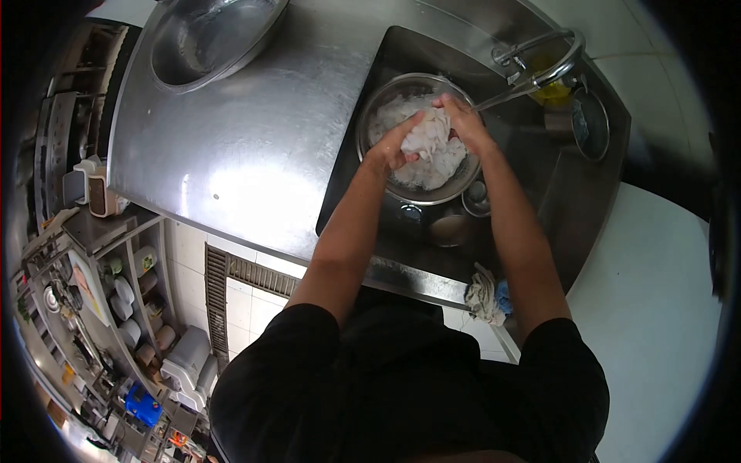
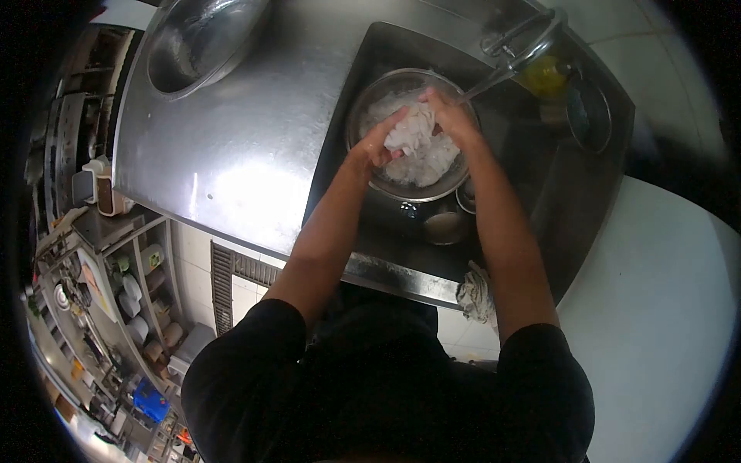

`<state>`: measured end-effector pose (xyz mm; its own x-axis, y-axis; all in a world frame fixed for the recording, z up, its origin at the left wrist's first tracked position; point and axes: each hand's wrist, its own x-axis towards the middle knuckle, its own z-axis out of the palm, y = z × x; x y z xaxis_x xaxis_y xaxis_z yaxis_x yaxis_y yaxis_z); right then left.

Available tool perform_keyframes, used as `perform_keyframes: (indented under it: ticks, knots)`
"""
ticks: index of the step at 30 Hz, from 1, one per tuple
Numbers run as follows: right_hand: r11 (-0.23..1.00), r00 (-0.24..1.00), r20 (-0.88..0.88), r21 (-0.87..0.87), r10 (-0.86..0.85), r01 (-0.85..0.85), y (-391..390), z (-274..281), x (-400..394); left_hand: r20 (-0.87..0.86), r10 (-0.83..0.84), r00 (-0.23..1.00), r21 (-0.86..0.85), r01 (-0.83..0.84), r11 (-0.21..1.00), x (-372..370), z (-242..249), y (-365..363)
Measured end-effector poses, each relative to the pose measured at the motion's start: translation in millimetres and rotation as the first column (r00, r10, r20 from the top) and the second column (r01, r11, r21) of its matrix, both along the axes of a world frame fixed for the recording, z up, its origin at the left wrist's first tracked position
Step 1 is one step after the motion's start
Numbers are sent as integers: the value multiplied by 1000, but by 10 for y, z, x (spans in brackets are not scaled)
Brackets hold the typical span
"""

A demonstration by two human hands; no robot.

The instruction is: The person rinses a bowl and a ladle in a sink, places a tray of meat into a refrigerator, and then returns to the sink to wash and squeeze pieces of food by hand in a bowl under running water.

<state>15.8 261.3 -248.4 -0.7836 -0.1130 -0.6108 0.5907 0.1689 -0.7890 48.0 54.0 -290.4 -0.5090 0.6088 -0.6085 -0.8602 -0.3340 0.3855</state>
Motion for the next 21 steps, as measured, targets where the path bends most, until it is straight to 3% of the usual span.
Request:
perform_keyframes:
  ticks: [3, 6, 9, 10, 13, 16, 19, 21]
  knots:
    - [972, 998, -58, -233, 27, -40, -69, 139, 142, 80, -5, 997, 180, -9, 984, -35, -233, -51]
    - [948, 999, -27, -318, 26, -33, -80, 199, 178, 131, -58, 990, 291, 18, 957, -34, -283, -65]
    - [969, 995, -81, -243, -66, 44, -49, 95, 163, 172, -104, 980, 316, 45, 948, -39, -155, -22]
    - [990, 993, -106, -140, -47, 31, -52, 44, 148, 185, -117, 976, 318, 53, 946, -34, -103, -9]
    - [977, 973, -232, 207, -11, 60, -88, -47, 127, 157, -116, 981, 203, 83, 976, -34, -525, 91]
    - [844, 892, -448, 498, 56, 197, -82, -324, 152, 92, 58, 994, -108, -48, 993, -20, 85, 158]
    - [745, 820, -552, 610, 155, 270, -21, -423, 156, -310, -109, 944, -330, 1, 944, 27, 168, 136]
    - [697, 826, -540, 656, 164, 290, -41, -439, 185, -264, -122, 957, -460, -14, 888, 47, 434, 161]
